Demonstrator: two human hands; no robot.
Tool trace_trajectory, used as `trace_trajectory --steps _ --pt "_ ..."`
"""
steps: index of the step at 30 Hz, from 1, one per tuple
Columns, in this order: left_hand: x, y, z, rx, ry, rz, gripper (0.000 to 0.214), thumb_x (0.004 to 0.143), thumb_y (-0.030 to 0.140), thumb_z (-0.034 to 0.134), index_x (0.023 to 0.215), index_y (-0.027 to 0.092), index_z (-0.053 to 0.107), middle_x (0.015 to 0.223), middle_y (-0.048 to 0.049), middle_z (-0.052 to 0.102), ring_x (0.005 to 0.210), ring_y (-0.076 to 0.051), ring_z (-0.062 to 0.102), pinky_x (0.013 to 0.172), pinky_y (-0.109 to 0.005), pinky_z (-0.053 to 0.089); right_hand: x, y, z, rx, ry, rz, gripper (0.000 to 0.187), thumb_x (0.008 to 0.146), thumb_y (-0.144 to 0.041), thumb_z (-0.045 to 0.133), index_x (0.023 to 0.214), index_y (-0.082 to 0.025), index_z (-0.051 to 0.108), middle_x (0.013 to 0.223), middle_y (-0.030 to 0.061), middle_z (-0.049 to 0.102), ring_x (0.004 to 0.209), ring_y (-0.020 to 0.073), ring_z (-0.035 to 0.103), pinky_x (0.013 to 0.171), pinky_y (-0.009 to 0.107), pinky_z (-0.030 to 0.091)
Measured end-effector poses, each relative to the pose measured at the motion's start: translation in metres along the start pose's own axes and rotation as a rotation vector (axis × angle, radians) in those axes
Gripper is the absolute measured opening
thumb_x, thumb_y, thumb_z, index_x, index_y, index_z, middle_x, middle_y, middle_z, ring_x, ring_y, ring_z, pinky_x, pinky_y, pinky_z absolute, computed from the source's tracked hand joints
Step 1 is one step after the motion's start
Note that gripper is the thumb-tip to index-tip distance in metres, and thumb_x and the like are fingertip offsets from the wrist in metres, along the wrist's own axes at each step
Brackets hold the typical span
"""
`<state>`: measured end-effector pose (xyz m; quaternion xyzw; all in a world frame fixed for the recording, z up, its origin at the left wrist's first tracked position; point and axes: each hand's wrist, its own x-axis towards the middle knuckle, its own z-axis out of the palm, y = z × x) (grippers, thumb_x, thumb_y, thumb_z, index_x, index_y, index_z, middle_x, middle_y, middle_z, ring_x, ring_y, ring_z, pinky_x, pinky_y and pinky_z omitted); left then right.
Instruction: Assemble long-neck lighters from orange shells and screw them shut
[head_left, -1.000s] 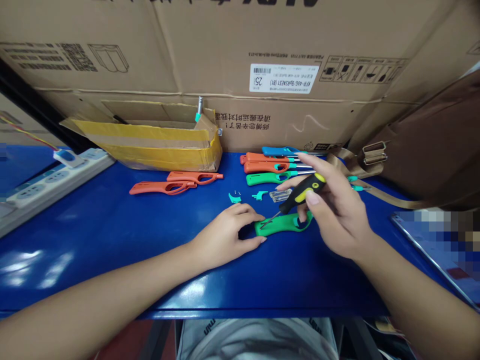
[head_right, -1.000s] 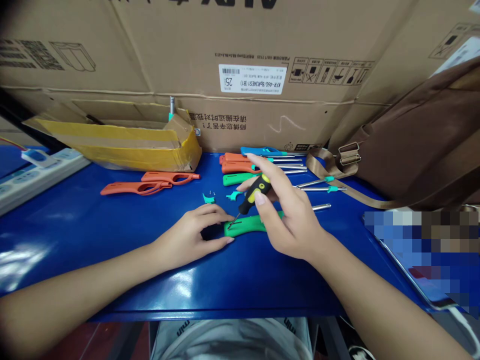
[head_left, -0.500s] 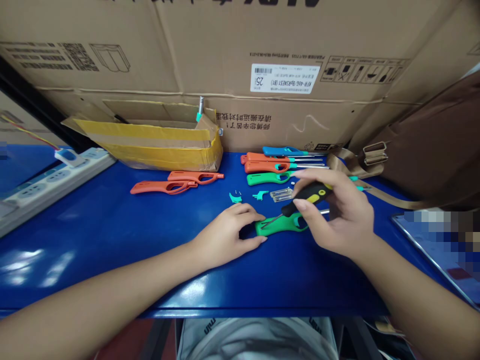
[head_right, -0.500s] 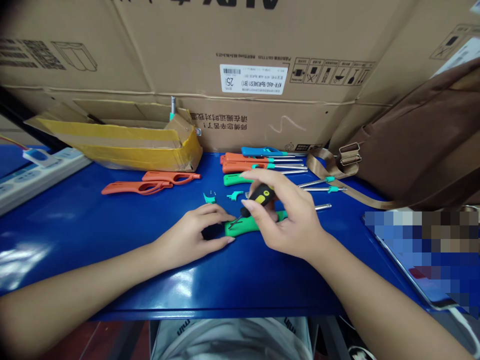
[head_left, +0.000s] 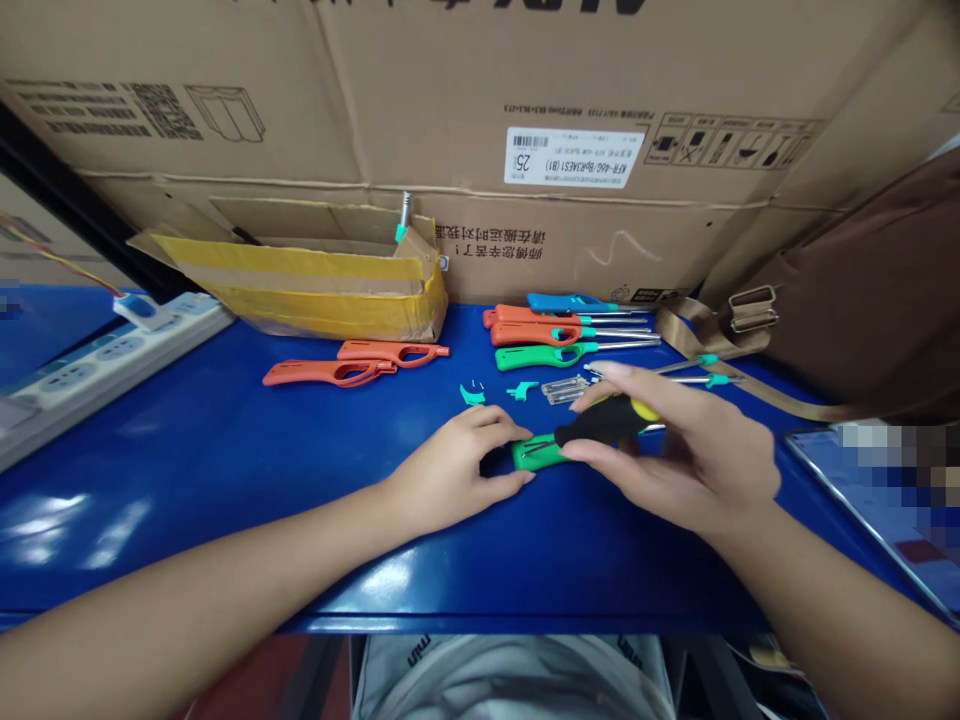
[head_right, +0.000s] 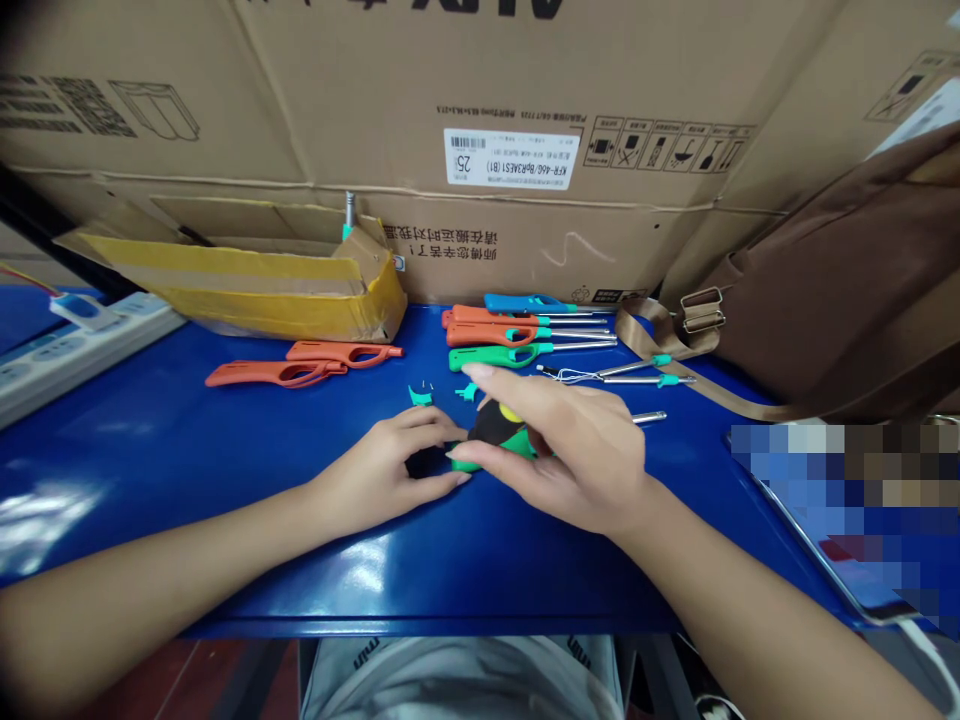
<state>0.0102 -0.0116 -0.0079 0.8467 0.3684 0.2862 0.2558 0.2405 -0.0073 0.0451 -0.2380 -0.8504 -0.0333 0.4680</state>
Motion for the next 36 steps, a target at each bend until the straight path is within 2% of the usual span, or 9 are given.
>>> trace_trajectory --steps 2,6,11,17,22,27,29,33,36 --pt "0.000 0.000 0.000 0.003 0.004 -0.001 0.030 0.088 0.025 0.076 0.115 0.015 0.069 0.106 -0.0070 0.068 0.102 -0.021 0.065 0.094 -0.036 0.054 0.000 -0.001 -0.001 -0.008 -0.033 -0.009 0.071 0.089 -0.024 0.075 0.153 -0.032 0.044 0.108 0.0031 0.078 0.075 0.0207 0.076 0.066 0.032 0.063" --pt "-0.001 0.001 0.000 -0.004 0.001 -0.008 0.027 0.088 0.025 0.076 0.112 0.015 0.070 0.106 -0.0074 0.068 0.102 -0.022 0.065 0.094 -0.037 0.054 -0.001 -0.002 -0.001 0.196 -0.095 0.118 0.060 0.097 -0.018 0.056 0.155 -0.030 0.041 0.120 0.0050 0.075 0.077 0.0196 0.075 0.066 0.033 0.064" --pt "0.000 0.000 0.000 -0.018 0.003 -0.002 0.028 0.087 0.024 0.076 0.113 0.014 0.071 0.105 -0.0080 0.068 0.101 -0.022 0.065 0.094 -0.037 0.054 -0.001 -0.001 0.005 0.034 0.087 0.072 0.054 0.086 -0.024 0.077 0.137 -0.032 0.060 0.108 0.0031 0.076 0.080 0.0210 0.074 0.064 0.032 0.063" --pt "-0.001 -0.001 0.000 0.004 -0.003 -0.005 0.032 0.088 0.025 0.075 0.118 0.014 0.070 0.108 -0.0085 0.068 0.104 -0.023 0.065 0.095 -0.037 0.053 -0.003 0.000 0.010 0.266 -0.079 0.256 0.056 0.102 -0.023 0.049 0.156 -0.031 0.036 0.130 0.0084 0.068 0.091 0.0213 0.074 0.069 0.035 0.065" --pt "-0.001 -0.001 0.001 0.002 -0.006 -0.012 0.031 0.087 0.025 0.076 0.116 0.015 0.070 0.107 -0.0082 0.068 0.102 -0.022 0.065 0.094 -0.038 0.054 -0.001 0.002 0.009 0.067 0.074 0.178 0.049 0.087 -0.024 0.076 0.133 -0.034 0.060 0.111 0.0027 0.074 0.078 0.0189 0.072 0.057 0.028 0.061" --pt "-0.001 0.000 0.000 0.008 -0.003 -0.015 0.032 0.088 0.026 0.076 0.117 0.015 0.070 0.107 -0.0078 0.069 0.102 -0.022 0.065 0.094 -0.037 0.054 -0.002 0.002 0.006 0.347 -0.113 0.339 0.053 0.103 -0.025 0.047 0.155 -0.031 0.036 0.123 0.0076 0.070 0.075 0.0176 0.071 0.060 0.032 0.063" --pt "-0.001 0.001 0.000 0.008 0.002 -0.011 0.032 0.088 0.026 0.076 0.117 0.015 0.070 0.107 -0.0076 0.069 0.102 -0.022 0.066 0.094 -0.037 0.054 -0.002 0.002 0.006 0.407 -0.138 0.376 0.053 0.104 -0.024 0.045 0.155 -0.031 0.035 0.123 0.0081 0.070 0.074 0.0171 0.071 0.060 0.032 0.063" --pt "-0.001 0.001 -0.001 0.005 0.001 -0.012 0.032 0.088 0.025 0.075 0.118 0.016 0.070 0.107 -0.0078 0.069 0.103 -0.022 0.066 0.095 -0.038 0.054 -0.002 0.003 0.008 0.141 0.012 0.241 0.044 0.094 -0.027 0.068 0.136 -0.032 0.056 0.118 0.0051 0.073 0.082 0.0193 0.074 0.066 0.031 0.063" --pt "0.000 0.000 -0.001 0.009 -0.008 -0.016 0.029 0.088 0.026 0.075 0.115 0.016 0.071 0.106 -0.0081 0.069 0.102 -0.023 0.066 0.094 -0.039 0.055 -0.002 0.002 0.006 0.048 0.013 0.158 0.051 0.093 -0.032 0.070 0.141 -0.033 0.053 0.114 0.0039 0.075 0.084 0.0214 0.075 0.067 0.032 0.063"
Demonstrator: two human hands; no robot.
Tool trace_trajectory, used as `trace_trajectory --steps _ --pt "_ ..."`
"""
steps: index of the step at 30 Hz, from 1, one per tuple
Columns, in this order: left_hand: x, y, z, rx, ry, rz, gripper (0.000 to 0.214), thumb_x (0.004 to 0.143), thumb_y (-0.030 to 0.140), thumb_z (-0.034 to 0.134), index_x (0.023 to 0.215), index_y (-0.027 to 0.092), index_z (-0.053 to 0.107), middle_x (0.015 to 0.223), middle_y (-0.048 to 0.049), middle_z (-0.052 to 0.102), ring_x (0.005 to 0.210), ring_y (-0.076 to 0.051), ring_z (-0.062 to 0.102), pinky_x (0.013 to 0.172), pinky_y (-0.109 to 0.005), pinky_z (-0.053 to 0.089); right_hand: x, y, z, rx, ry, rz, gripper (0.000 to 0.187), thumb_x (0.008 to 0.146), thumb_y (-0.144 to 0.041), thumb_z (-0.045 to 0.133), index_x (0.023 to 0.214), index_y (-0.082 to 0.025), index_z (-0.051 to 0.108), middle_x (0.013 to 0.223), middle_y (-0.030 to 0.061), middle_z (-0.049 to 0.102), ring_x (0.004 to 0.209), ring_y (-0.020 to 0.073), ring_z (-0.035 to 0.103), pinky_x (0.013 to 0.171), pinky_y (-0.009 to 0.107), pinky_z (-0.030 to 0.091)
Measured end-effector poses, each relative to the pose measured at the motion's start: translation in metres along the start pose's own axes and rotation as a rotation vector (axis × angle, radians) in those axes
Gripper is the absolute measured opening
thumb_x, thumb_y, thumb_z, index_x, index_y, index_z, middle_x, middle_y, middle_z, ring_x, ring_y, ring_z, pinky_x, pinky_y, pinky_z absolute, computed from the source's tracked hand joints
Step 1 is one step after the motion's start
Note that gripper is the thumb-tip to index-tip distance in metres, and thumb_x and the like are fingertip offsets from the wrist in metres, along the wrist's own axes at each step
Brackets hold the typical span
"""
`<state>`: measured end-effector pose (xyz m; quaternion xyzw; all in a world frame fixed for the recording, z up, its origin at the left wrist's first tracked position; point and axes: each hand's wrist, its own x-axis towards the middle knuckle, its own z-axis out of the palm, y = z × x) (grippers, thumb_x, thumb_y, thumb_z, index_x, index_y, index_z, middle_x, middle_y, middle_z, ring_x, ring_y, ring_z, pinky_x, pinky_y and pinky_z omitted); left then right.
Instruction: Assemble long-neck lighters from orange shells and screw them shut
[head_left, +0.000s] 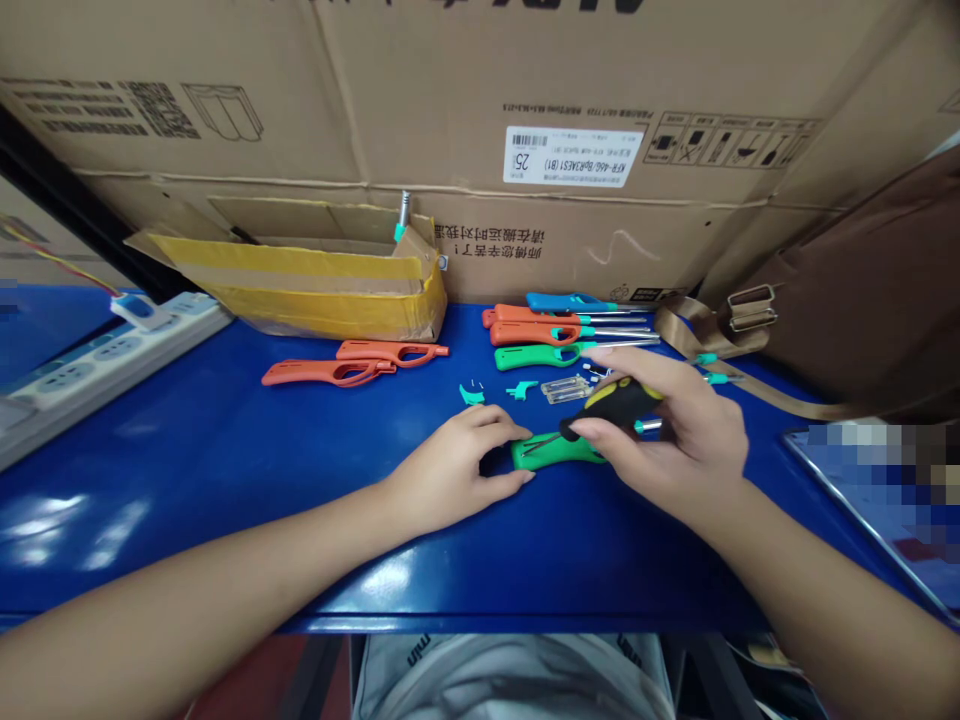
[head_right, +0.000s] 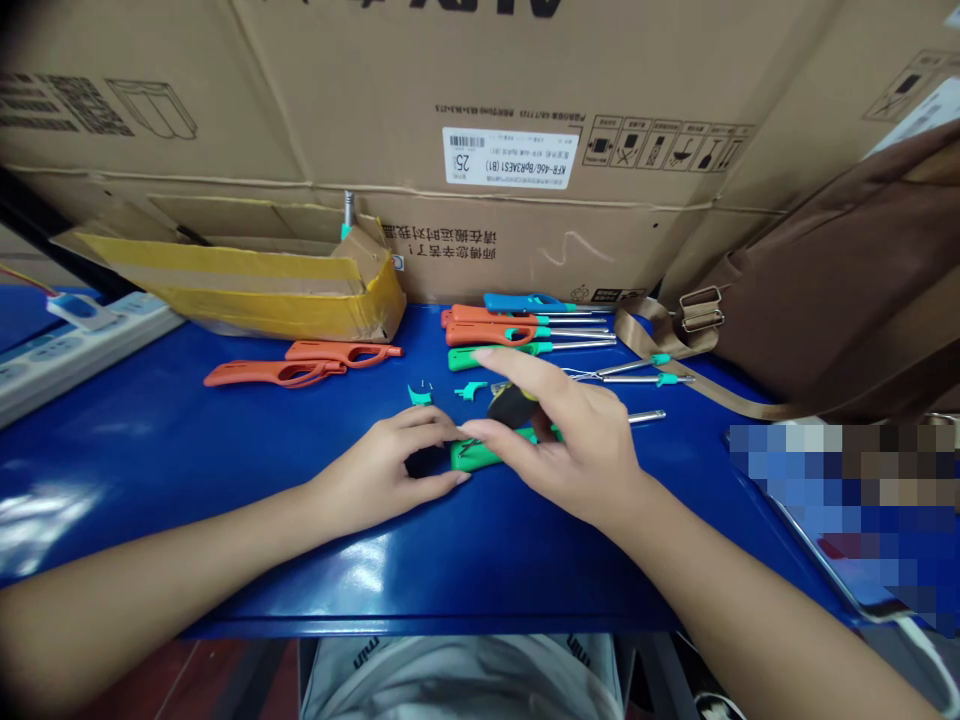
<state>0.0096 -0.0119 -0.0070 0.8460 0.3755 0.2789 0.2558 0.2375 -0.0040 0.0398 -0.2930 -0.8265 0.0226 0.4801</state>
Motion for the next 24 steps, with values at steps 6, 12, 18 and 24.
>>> trace_trajectory --steps 6,12,18,24 --pt "0.0000 0.0002 0.0004 0.004 0.007 -0.003 0.029 0.088 0.027 0.075 0.115 0.017 0.071 0.107 -0.0077 0.069 0.103 -0.023 0.066 0.095 -0.039 0.055 -0.0006 -0.0024 -0.0006 0.198 -0.144 0.065 0.057 0.102 -0.025 0.051 0.156 -0.032 0.036 0.124 0.0056 0.073 0.084 0.0208 0.075 0.066 0.034 0.065" --pt "-0.0001 0.0002 0.0010 -0.007 0.004 0.002 0.028 0.088 0.026 0.074 0.115 0.018 0.071 0.106 -0.0069 0.069 0.103 -0.022 0.066 0.095 -0.037 0.055 -0.0029 -0.0027 -0.0033 0.082 -0.065 0.008 0.058 0.095 -0.029 0.065 0.150 -0.031 0.048 0.116 0.0054 0.076 0.079 0.0220 0.076 0.065 0.034 0.064" --pt "-0.0005 0.0003 0.0005 0.005 -0.006 -0.003 0.030 0.088 0.026 0.075 0.116 0.016 0.071 0.107 -0.0080 0.068 0.104 -0.023 0.066 0.094 -0.037 0.055 0.0001 -0.0053 -0.0025 0.126 -0.056 0.052 0.050 0.094 -0.024 0.065 0.142 -0.031 0.055 0.112 0.0039 0.076 0.080 0.0204 0.075 0.059 0.030 0.062" --pt "0.0000 0.0002 0.0004 0.006 0.002 -0.004 0.032 0.088 0.026 0.075 0.118 0.015 0.070 0.108 -0.0084 0.069 0.104 -0.023 0.066 0.095 -0.038 0.054 0.0033 0.0003 -0.0007 0.133 -0.026 0.120 0.048 0.100 -0.030 0.058 0.148 -0.030 0.050 0.119 0.0060 0.074 0.056 0.0123 0.066 0.055 0.029 0.060"
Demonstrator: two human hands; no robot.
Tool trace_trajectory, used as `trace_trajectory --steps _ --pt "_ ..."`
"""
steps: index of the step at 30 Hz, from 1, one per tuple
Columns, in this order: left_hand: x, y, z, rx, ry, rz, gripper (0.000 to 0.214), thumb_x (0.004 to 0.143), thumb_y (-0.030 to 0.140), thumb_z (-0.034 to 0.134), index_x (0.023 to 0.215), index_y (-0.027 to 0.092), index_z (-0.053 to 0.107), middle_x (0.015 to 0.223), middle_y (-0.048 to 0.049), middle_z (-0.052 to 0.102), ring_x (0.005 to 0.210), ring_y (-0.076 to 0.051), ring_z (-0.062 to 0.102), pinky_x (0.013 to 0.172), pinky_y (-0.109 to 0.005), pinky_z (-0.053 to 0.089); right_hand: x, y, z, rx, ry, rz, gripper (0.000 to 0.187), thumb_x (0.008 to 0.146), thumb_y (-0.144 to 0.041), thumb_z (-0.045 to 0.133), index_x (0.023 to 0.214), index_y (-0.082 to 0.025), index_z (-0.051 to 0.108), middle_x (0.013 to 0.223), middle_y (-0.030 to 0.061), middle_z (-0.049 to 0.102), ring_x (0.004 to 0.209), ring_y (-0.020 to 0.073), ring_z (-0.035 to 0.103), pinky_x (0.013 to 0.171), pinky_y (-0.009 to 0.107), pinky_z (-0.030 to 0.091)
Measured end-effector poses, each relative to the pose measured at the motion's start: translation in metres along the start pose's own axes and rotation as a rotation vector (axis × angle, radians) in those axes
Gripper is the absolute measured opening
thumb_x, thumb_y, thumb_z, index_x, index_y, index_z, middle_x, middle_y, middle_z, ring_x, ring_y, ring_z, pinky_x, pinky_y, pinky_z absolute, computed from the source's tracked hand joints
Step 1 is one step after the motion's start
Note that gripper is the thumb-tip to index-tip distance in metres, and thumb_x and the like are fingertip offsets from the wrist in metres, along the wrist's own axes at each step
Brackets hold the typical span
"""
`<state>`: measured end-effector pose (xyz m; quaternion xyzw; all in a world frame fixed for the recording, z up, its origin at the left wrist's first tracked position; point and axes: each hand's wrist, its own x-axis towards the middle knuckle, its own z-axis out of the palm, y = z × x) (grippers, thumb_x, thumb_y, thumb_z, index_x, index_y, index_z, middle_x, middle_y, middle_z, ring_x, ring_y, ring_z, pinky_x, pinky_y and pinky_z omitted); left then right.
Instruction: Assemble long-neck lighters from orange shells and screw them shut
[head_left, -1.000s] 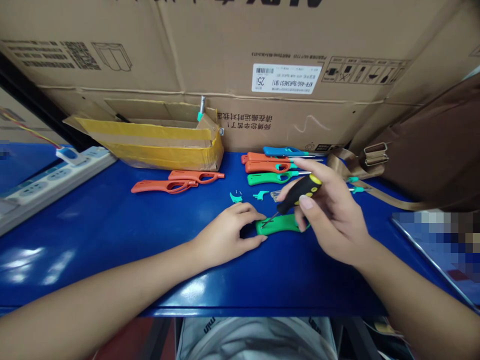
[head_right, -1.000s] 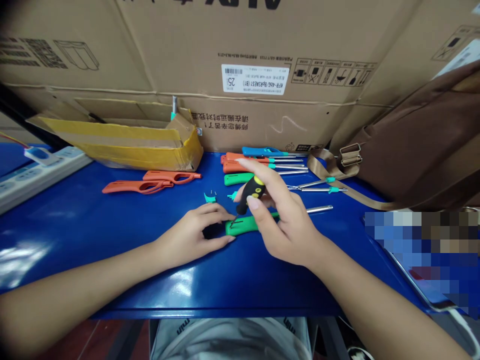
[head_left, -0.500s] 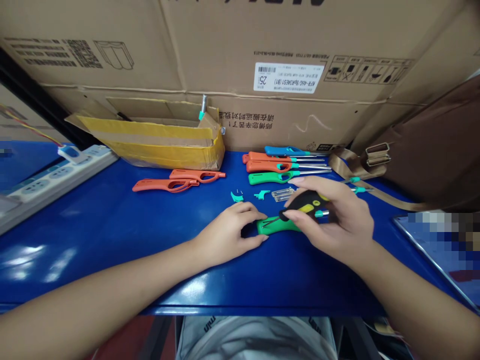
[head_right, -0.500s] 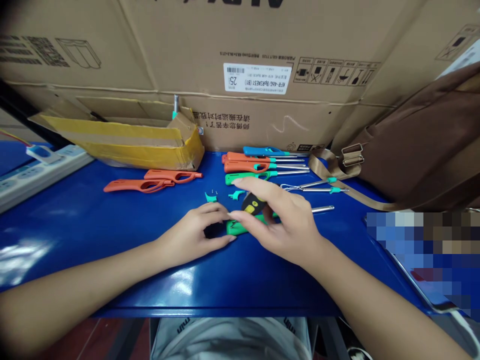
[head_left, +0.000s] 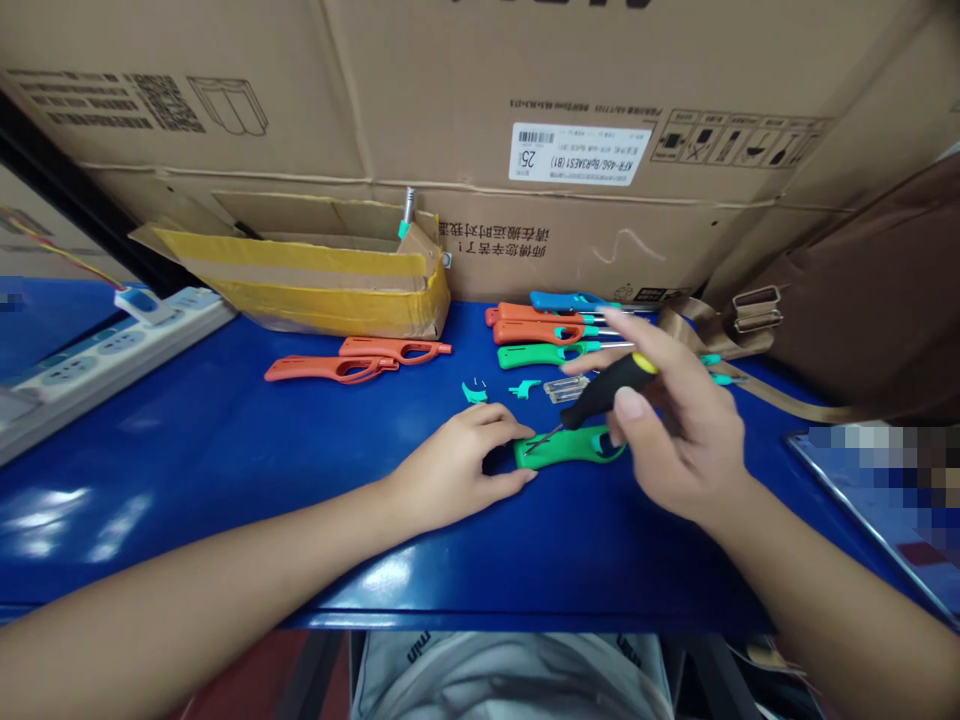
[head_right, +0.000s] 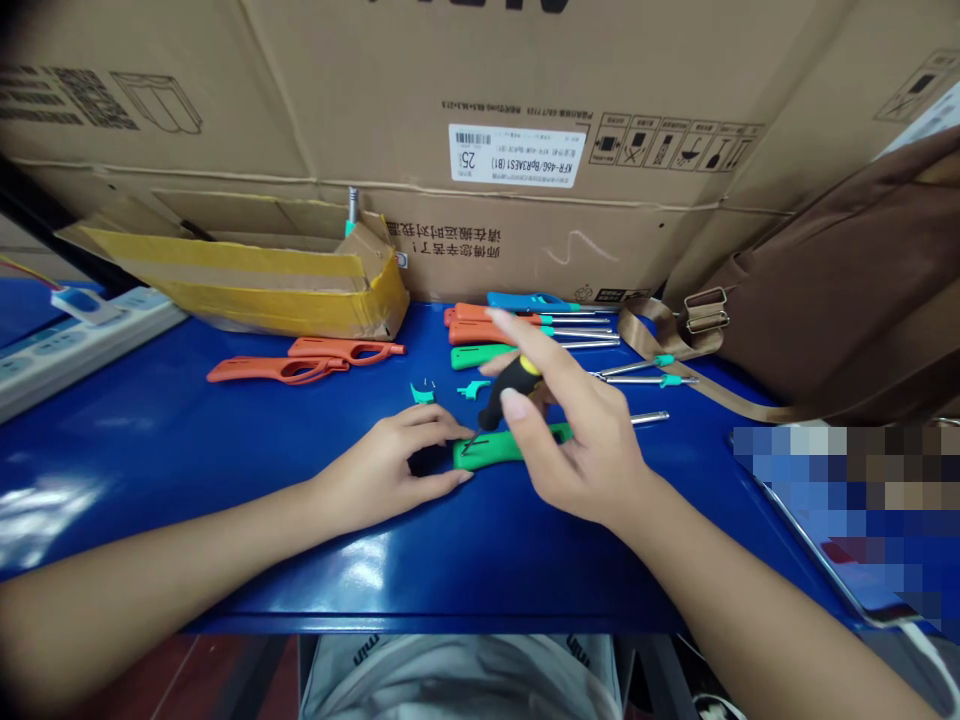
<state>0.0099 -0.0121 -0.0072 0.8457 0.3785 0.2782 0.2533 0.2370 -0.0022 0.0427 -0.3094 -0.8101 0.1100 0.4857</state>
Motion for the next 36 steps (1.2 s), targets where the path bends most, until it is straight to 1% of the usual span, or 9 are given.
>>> trace_trajectory --steps 3,9,13,15,21,26,28,32,36 --pt "-0.0003 -0.0003 0.0000 0.001 0.000 0.001 0.033 0.088 0.027 0.075 0.119 0.017 0.070 0.108 -0.0077 0.069 0.104 -0.023 0.066 0.095 -0.037 0.055 0.0016 0.0005 -0.0006 0.190 -0.134 0.129 0.050 0.105 -0.032 0.047 0.154 -0.030 0.039 0.117 0.0068 0.074 0.054 0.0119 0.065 0.050 0.028 0.058" --pt "-0.0008 0.0000 0.0001 0.000 0.003 0.013 0.031 0.089 0.027 0.074 0.119 0.017 0.069 0.108 -0.0075 0.069 0.103 -0.022 0.066 0.094 -0.036 0.055 0.0020 0.0039 0.0009 -0.092 0.113 -0.034 0.034 0.086 -0.030 0.078 0.118 -0.029 0.068 0.102 0.0035 0.075 0.075 0.0196 0.072 0.054 0.028 0.058" --pt "-0.0007 0.0002 0.0003 0.009 0.004 0.003 0.031 0.089 0.028 0.073 0.119 0.019 0.070 0.108 -0.0075 0.069 0.104 -0.023 0.066 0.094 -0.037 0.055 -0.0004 0.0037 -0.0033 0.084 -0.090 0.073 0.046 0.104 -0.031 0.049 0.150 -0.031 0.045 0.122 0.0078 0.072 0.059 0.0139 0.066 0.052 0.030 0.058" --pt "-0.0006 0.0001 0.0002 0.002 0.005 0.007 0.031 0.089 0.028 0.074 0.119 0.019 0.070 0.107 -0.0071 0.069 0.103 -0.022 0.066 0.093 -0.037 0.055 -0.0001 0.0024 -0.0047 0.185 -0.165 0.114 0.047 0.106 -0.029 0.042 0.153 -0.029 0.040 0.120 0.0079 0.073 0.056 0.0128 0.065 0.053 0.030 0.059" --pt "-0.0006 0.0001 0.0000 0.007 0.004 0.007 0.031 0.088 0.027 0.075 0.118 0.018 0.070 0.107 -0.0073 0.069 0.103 -0.022 0.066 0.094 -0.037 0.055 -0.0007 0.0023 -0.0020 -0.185 0.109 -0.119 0.033 0.090 -0.028 0.074 0.121 -0.030 0.067 0.096 0.0017 0.077 0.082 0.0209 0.075 0.072 0.031 0.063" --pt "-0.0007 0.0001 0.0002 0.003 0.009 0.006 0.031 0.089 0.028 0.074 0.118 0.018 0.070 0.107 -0.0078 0.069 0.103 -0.023 0.066 0.094 -0.038 0.055 -0.0044 0.0000 -0.0029 -0.013 -0.062 -0.069 0.054 0.104 -0.024 0.044 0.157 -0.031 0.037 0.122 0.0057 0.074 0.085 0.0216 0.076 0.076 0.038 0.064" --pt "-0.0005 -0.0001 0.0002 -0.004 0.004 0.011 0.031 0.089 0.027 0.074 0.118 0.018 0.070 0.107 -0.0076 0.069 0.102 -0.022 0.066 0.094 -0.037 0.055 -0.0042 -0.0018 -0.0039 -0.016 -0.070 -0.082 0.054 0.102 -0.025 0.049 0.155 -0.031 0.040 0.120 0.0054 0.075 0.083 0.0220 0.076 0.073 0.038 0.064" --pt "-0.0002 -0.0002 -0.0001 -0.004 -0.001 0.014 0.028 0.088 0.026 0.075 0.115 0.017 0.071 0.106 -0.0076 0.069 0.102 -0.022 0.066 0.092 -0.037 0.055 -0.0040 -0.0029 -0.0064 -0.258 0.096 -0.197 0.049 0.084 -0.029 0.080 0.130 -0.033 0.065 0.100 0.0019 0.079 0.077 0.0223 0.075 0.070 0.033 0.064" --pt "-0.0007 -0.0002 -0.0003 -0.009 -0.007 0.010 0.032 0.088 0.026 0.075 0.118 0.015 0.070 0.107 -0.0085 0.069 0.103 -0.023 0.066 0.094 -0.037 0.055 -0.0068 -0.0003 -0.0053 -0.119 0.033 -0.147 0.049 0.099 -0.035 0.060 0.147 -0.031 0.052 0.107 0.0056 0.078 0.077 0.0228 0.075 0.069 0.037 0.064"
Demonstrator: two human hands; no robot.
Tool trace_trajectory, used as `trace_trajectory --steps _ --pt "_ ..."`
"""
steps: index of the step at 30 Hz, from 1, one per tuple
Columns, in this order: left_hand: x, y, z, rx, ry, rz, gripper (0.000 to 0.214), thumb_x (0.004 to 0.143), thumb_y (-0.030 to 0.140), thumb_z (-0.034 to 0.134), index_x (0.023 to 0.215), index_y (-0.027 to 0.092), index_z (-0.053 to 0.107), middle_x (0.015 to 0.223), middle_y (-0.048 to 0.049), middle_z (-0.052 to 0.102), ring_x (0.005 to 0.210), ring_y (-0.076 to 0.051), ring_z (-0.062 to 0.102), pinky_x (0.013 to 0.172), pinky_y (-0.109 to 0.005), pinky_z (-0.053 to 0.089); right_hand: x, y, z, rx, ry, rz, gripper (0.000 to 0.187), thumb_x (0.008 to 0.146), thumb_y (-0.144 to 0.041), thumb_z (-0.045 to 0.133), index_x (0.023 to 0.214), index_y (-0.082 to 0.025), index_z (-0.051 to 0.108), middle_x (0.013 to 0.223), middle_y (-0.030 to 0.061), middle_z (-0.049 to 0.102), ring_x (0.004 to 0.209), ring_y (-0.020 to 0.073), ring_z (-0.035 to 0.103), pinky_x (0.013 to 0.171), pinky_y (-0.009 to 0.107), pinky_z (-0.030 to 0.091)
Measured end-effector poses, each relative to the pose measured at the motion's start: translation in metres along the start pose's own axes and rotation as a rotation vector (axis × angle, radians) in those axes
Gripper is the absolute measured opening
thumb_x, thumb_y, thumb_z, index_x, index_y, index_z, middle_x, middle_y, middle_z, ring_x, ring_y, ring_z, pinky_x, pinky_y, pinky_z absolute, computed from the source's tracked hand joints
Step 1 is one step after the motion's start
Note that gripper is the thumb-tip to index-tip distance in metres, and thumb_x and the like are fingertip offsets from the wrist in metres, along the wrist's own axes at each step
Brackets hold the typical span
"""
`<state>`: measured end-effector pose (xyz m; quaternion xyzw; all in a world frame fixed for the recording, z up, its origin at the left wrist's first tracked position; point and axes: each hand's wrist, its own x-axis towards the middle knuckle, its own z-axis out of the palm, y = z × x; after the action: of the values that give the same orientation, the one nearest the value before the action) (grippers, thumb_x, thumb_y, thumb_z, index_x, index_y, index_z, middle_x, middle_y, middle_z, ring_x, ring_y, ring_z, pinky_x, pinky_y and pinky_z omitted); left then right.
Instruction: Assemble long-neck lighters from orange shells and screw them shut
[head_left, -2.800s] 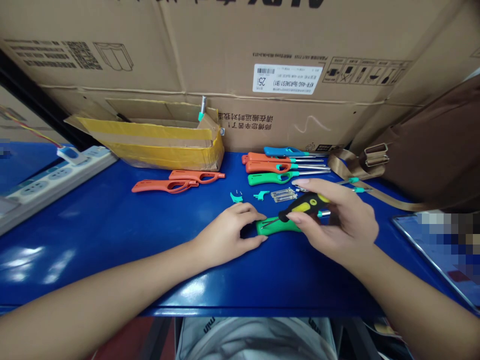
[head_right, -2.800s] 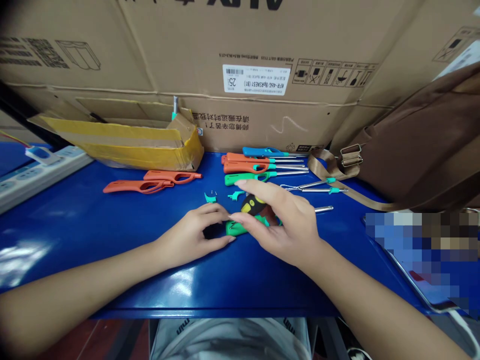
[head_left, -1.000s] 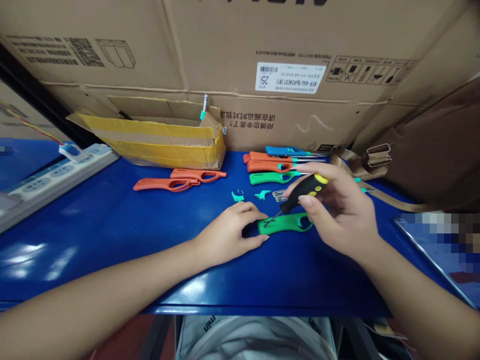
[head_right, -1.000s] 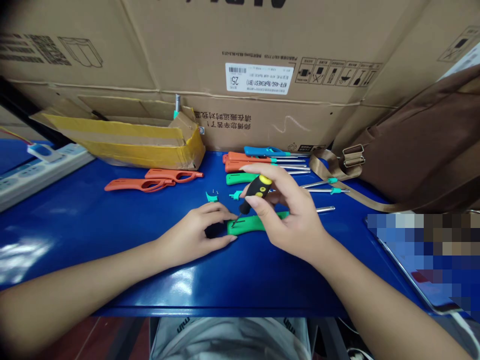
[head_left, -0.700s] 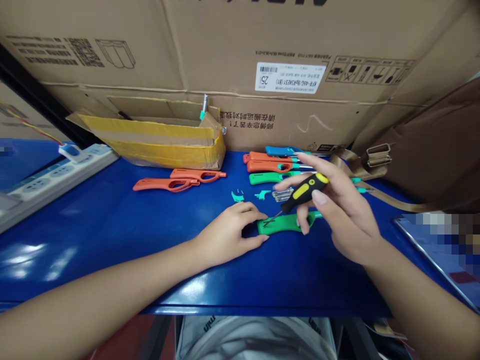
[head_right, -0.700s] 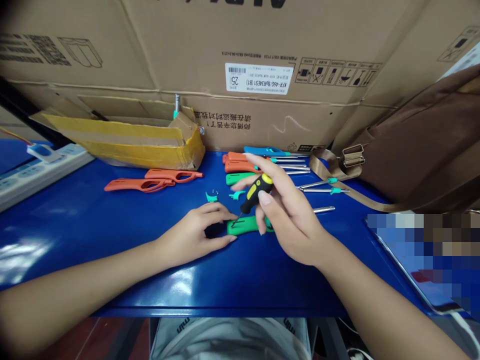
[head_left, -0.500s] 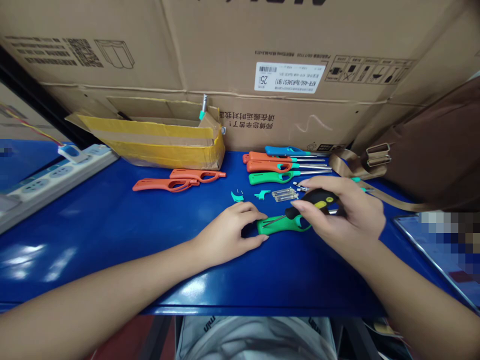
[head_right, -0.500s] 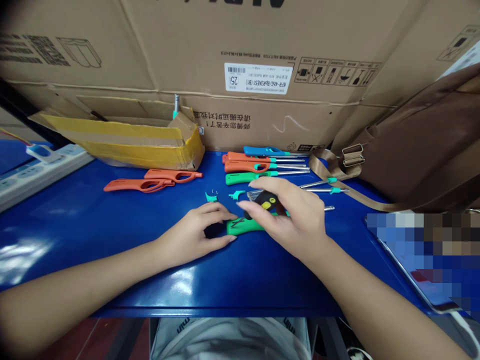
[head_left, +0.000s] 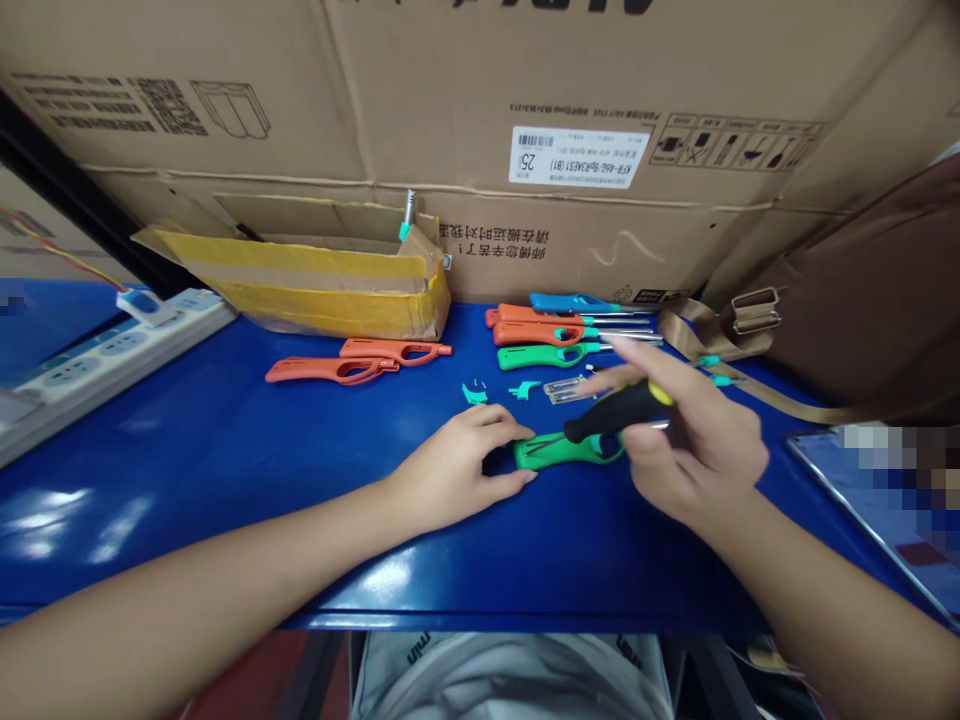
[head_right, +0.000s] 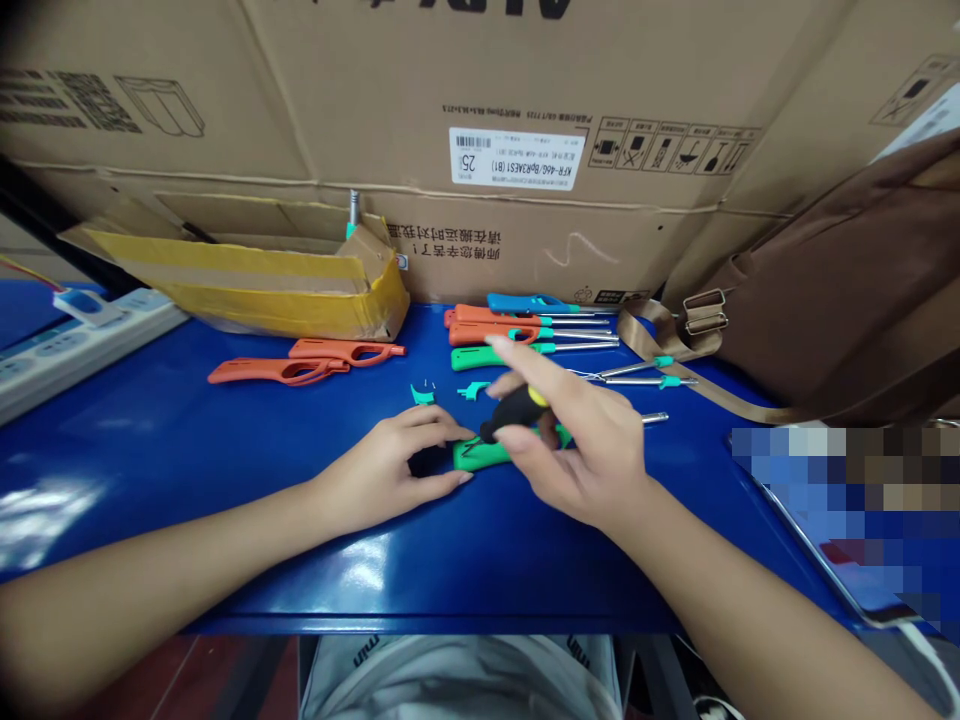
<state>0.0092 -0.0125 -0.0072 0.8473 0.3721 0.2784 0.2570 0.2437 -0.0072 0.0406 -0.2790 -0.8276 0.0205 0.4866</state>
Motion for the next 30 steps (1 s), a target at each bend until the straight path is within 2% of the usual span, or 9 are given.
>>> trace_trajectory --steps 3,9,14,19,21,23,25,28,30 --pt "0.000 0.000 0.000 -0.001 0.000 -0.006 0.033 0.088 0.027 0.075 0.118 0.015 0.070 0.108 -0.0084 0.069 0.104 -0.023 0.066 0.094 -0.037 0.054 0.000 0.001 0.004 0.149 -0.081 0.081 0.054 0.105 -0.031 0.045 0.158 -0.029 0.037 0.120 0.0080 0.074 0.082 0.0229 0.075 0.069 0.040 0.064" --pt "0.001 0.001 0.000 0.012 0.005 -0.007 0.029 0.088 0.026 0.075 0.115 0.016 0.070 0.108 -0.0083 0.069 0.103 -0.023 0.066 0.094 -0.037 0.055 0.006 0.002 -0.001 -0.122 0.046 -0.079 0.054 0.088 -0.026 0.076 0.139 -0.034 0.062 0.105 0.0020 0.079 0.076 0.0210 0.074 0.065 0.032 0.061" --pt "0.001 0.000 0.000 -0.004 0.002 -0.009 0.033 0.088 0.027 0.075 0.119 0.015 0.070 0.108 -0.0085 0.069 0.103 -0.023 0.066 0.094 -0.037 0.054 0.008 0.003 -0.008 0.013 -0.082 0.007 0.050 0.100 -0.022 0.052 0.150 -0.028 0.052 0.119 0.0061 0.076 0.073 0.0183 0.072 0.067 0.034 0.061" --pt "0.000 0.001 0.000 0.002 0.003 -0.014 0.033 0.088 0.026 0.076 0.118 0.015 0.071 0.106 -0.0077 0.068 0.100 -0.022 0.065 0.092 -0.036 0.054 0.011 0.003 -0.003 -0.144 0.083 -0.077 0.033 0.089 -0.026 0.075 0.122 -0.029 0.071 0.089 0.0016 0.077 0.064 0.0169 0.067 0.058 0.029 0.055" --pt "0.000 0.001 0.000 0.003 0.001 -0.015 0.033 0.088 0.026 0.076 0.118 0.015 0.071 0.107 -0.0076 0.068 0.101 -0.022 0.065 0.092 -0.036 0.054 0.010 0.004 -0.002 -0.114 0.043 -0.054 0.037 0.094 -0.026 0.066 0.131 -0.027 0.066 0.099 0.0049 0.076 0.073 0.0195 0.069 0.063 0.032 0.056" --pt "0.000 0.000 0.000 0.006 0.003 -0.011 0.033 0.088 0.026 0.076 0.118 0.015 0.071 0.107 -0.0078 0.068 0.102 -0.022 0.065 0.093 -0.036 0.054 0.008 0.005 -0.001 -0.007 -0.050 0.019 0.048 0.101 -0.023 0.052 0.149 -0.026 0.051 0.116 0.0083 0.073 0.085 0.0214 0.071 0.069 0.035 0.059" --pt "0.001 0.000 0.000 0.010 0.007 -0.007 0.033 0.088 0.026 0.076 0.118 0.014 0.071 0.107 -0.0080 0.068 0.102 -0.022 0.065 0.093 -0.036 0.054 0.006 0.005 0.000 0.062 -0.102 0.061 0.054 0.101 -0.019 0.048 0.154 -0.027 0.043 0.122 0.0086 0.071 0.089 0.0215 0.072 0.072 0.036 0.060" --pt "0.002 0.000 0.000 0.011 0.006 -0.009 0.033 0.087 0.025 0.076 0.118 0.014 0.071 0.107 -0.0080 0.069 0.102 -0.022 0.066 0.094 -0.036 0.054 0.007 0.005 0.001 -0.017 -0.028 -0.016 0.045 0.095 -0.023 0.064 0.139 -0.030 0.058 0.106 0.0049 0.074 0.084 0.0217 0.072 0.070 0.034 0.060" --pt "0.001 -0.001 0.001 0.010 0.004 -0.010 0.033 0.088 0.025 0.076 0.118 0.015 0.071 0.107 -0.0079 0.069 0.102 -0.022 0.066 0.093 -0.036 0.054 0.007 0.005 0.001 -0.079 -0.008 -0.066 0.044 0.092 -0.027 0.070 0.135 -0.030 0.061 0.099 0.0041 0.074 0.083 0.0227 0.072 0.070 0.034 0.060"
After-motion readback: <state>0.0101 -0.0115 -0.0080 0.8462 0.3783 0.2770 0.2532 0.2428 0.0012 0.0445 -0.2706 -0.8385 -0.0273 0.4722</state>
